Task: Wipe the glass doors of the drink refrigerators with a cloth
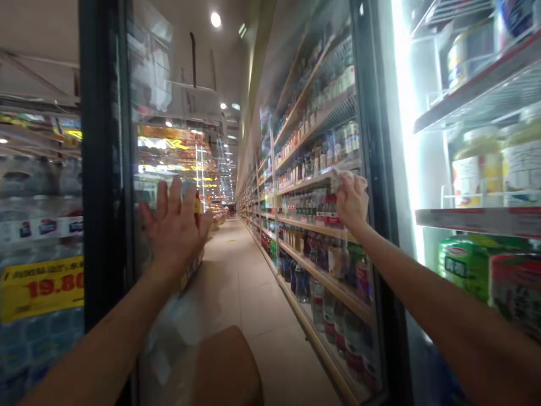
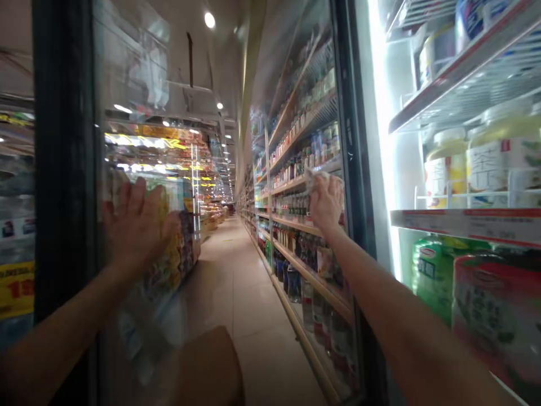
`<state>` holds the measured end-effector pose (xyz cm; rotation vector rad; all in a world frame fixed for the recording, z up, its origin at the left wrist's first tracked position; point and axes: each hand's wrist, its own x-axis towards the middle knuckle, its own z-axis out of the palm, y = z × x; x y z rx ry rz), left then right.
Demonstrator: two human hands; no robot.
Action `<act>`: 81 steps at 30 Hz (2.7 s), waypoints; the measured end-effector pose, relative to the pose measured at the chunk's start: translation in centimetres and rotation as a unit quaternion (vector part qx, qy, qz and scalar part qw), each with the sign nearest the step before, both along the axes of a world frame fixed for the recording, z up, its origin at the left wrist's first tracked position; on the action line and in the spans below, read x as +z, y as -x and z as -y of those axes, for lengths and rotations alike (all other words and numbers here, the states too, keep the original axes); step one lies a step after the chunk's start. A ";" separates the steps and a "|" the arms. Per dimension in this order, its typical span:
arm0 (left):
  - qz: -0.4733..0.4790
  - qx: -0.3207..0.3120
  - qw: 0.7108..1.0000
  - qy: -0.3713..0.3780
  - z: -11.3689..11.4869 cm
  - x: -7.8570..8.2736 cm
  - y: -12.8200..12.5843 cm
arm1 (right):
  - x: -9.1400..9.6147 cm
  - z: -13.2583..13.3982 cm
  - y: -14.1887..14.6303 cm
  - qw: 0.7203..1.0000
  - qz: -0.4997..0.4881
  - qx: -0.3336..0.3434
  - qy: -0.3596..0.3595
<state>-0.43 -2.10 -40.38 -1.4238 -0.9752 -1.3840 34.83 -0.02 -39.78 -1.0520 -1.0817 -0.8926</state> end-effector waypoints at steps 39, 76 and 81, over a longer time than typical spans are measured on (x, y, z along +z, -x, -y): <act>-0.181 -0.208 0.961 0.015 0.3 -1.1 -12.1 | -2.9 -0.2 11.3 0.961 0.223 0.148 -0.067; -0.373 -0.062 0.925 -0.041 -1.2 -0.1 -9.1 | -6.0 -1.5 6.0 0.996 0.075 -0.009 -0.052; -0.086 -0.035 0.991 -0.092 -0.1 5.0 -0.3 | -5.9 -1.2 6.2 0.996 0.064 0.001 -0.056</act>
